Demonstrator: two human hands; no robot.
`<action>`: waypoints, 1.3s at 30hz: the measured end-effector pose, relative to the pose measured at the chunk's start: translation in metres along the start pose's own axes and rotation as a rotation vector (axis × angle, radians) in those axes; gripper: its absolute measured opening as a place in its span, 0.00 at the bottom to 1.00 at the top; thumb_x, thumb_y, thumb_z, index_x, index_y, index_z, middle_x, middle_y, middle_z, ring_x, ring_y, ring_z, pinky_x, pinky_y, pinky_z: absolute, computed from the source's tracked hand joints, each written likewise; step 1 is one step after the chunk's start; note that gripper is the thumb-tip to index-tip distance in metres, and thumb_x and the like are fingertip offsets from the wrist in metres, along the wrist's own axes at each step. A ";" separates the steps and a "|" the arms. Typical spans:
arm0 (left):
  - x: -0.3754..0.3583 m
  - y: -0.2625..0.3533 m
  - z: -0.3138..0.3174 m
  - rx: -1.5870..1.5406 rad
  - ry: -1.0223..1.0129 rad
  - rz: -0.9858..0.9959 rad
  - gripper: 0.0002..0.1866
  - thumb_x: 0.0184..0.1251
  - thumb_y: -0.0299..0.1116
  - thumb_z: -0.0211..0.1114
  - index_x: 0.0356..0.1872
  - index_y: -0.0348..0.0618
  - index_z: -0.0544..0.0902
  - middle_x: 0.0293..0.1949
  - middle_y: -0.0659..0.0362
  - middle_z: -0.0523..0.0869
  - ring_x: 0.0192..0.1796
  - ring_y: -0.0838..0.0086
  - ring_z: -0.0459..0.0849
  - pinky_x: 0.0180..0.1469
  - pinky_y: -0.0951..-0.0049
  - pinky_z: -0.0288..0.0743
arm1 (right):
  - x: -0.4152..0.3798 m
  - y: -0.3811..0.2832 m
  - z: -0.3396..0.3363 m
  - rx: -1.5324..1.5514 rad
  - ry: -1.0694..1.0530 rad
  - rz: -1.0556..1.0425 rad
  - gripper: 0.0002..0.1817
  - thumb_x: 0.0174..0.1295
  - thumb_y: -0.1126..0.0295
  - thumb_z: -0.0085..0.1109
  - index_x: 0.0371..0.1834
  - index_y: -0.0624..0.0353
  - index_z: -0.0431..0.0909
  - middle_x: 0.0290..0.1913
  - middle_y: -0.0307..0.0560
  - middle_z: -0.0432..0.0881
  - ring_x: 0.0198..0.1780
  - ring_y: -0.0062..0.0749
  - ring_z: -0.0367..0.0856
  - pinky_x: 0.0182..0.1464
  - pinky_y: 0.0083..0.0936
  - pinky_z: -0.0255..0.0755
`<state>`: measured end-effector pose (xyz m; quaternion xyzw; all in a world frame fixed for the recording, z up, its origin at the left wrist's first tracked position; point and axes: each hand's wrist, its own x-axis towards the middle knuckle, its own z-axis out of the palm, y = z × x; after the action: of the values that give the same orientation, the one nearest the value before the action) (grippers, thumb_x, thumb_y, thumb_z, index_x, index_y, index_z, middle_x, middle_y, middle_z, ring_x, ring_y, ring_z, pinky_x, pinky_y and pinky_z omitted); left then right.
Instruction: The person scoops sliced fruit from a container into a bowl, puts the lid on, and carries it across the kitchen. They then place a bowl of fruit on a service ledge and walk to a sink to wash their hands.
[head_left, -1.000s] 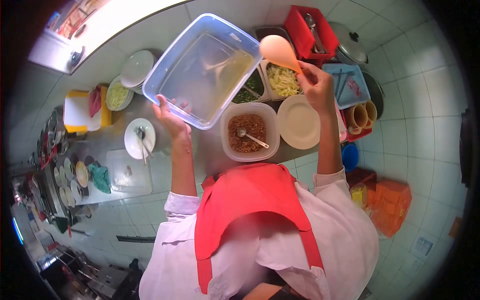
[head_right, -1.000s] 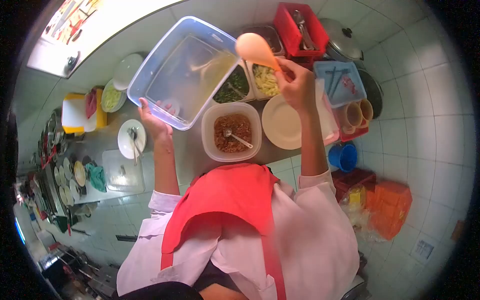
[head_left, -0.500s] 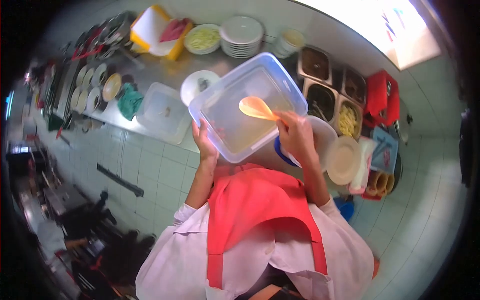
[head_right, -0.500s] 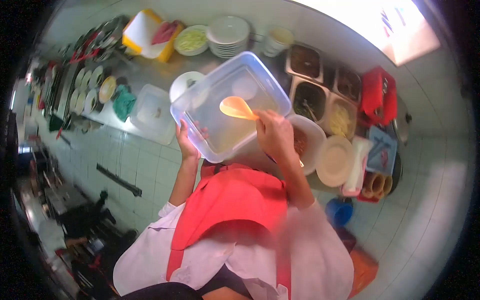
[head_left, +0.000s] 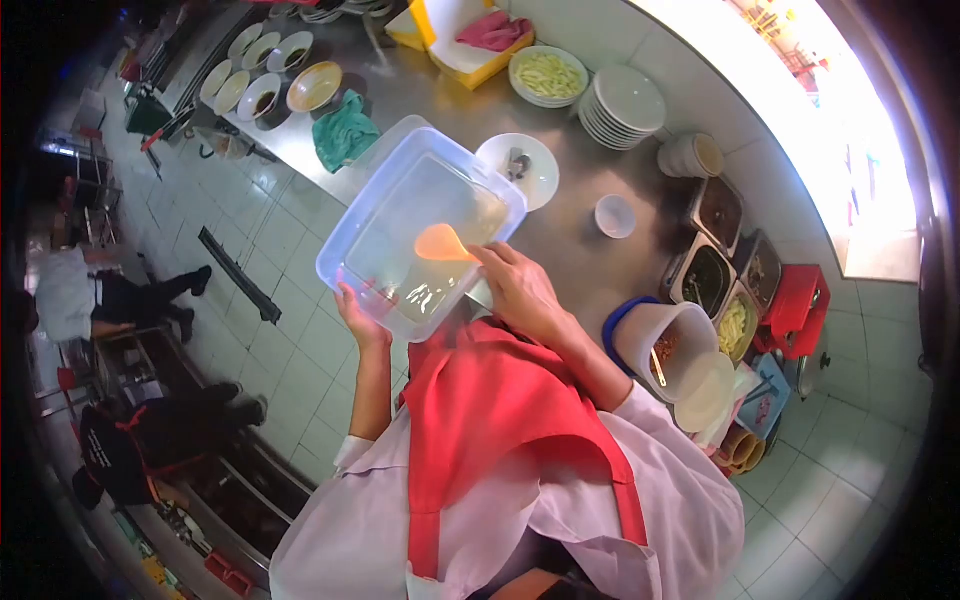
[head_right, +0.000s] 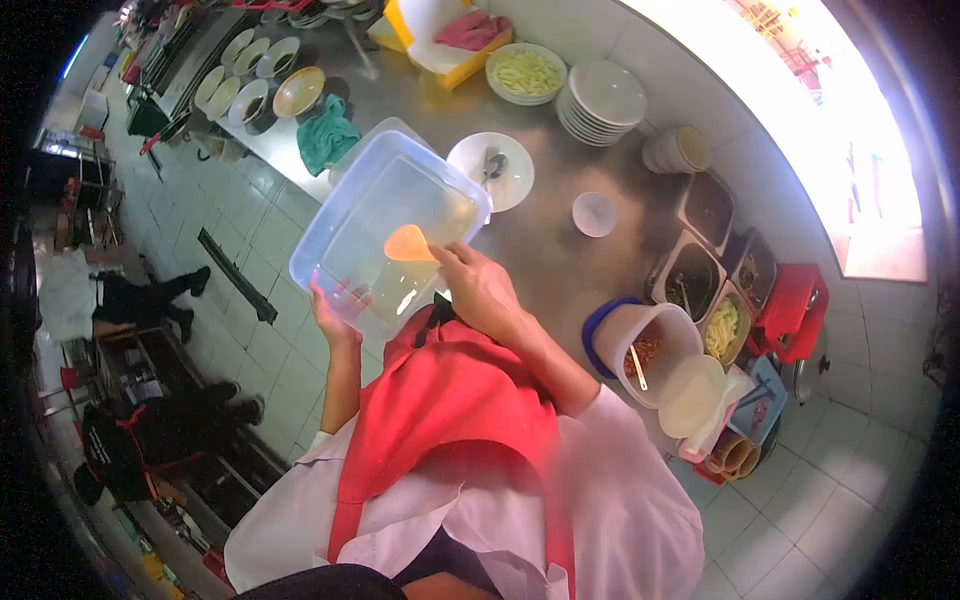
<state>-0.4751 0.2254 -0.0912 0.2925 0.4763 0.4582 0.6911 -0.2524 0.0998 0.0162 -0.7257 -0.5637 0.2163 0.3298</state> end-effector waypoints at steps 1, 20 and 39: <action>0.006 0.003 -0.009 -0.004 0.017 0.000 0.39 0.68 0.64 0.52 0.72 0.55 0.55 0.49 0.46 0.72 0.38 0.51 0.82 0.36 0.53 0.79 | 0.011 -0.004 0.011 0.042 0.025 -0.116 0.21 0.62 0.72 0.56 0.59 0.58 0.73 0.51 0.52 0.78 0.47 0.50 0.80 0.45 0.39 0.76; 0.157 0.063 -0.134 -0.023 0.409 0.160 0.44 0.62 0.65 0.58 0.70 0.52 0.50 0.63 0.36 0.61 0.49 0.32 0.76 0.42 0.36 0.72 | 0.077 0.054 0.186 -0.283 -0.041 -0.471 0.06 0.46 0.72 0.57 0.26 0.58 0.70 0.35 0.47 0.72 0.38 0.42 0.77 0.37 0.36 0.75; 0.151 -0.001 -0.045 0.021 0.284 -0.023 0.44 0.66 0.61 0.57 0.71 0.51 0.44 0.62 0.38 0.61 0.52 0.35 0.77 0.50 0.38 0.74 | 0.104 -0.042 0.052 0.940 0.681 0.341 0.14 0.73 0.64 0.47 0.36 0.66 0.74 0.32 0.46 0.80 0.31 0.30 0.83 0.26 0.24 0.77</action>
<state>-0.4969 0.3610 -0.1680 0.2265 0.5774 0.4822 0.6187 -0.2877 0.2180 0.0168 -0.6106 -0.1463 0.2477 0.7378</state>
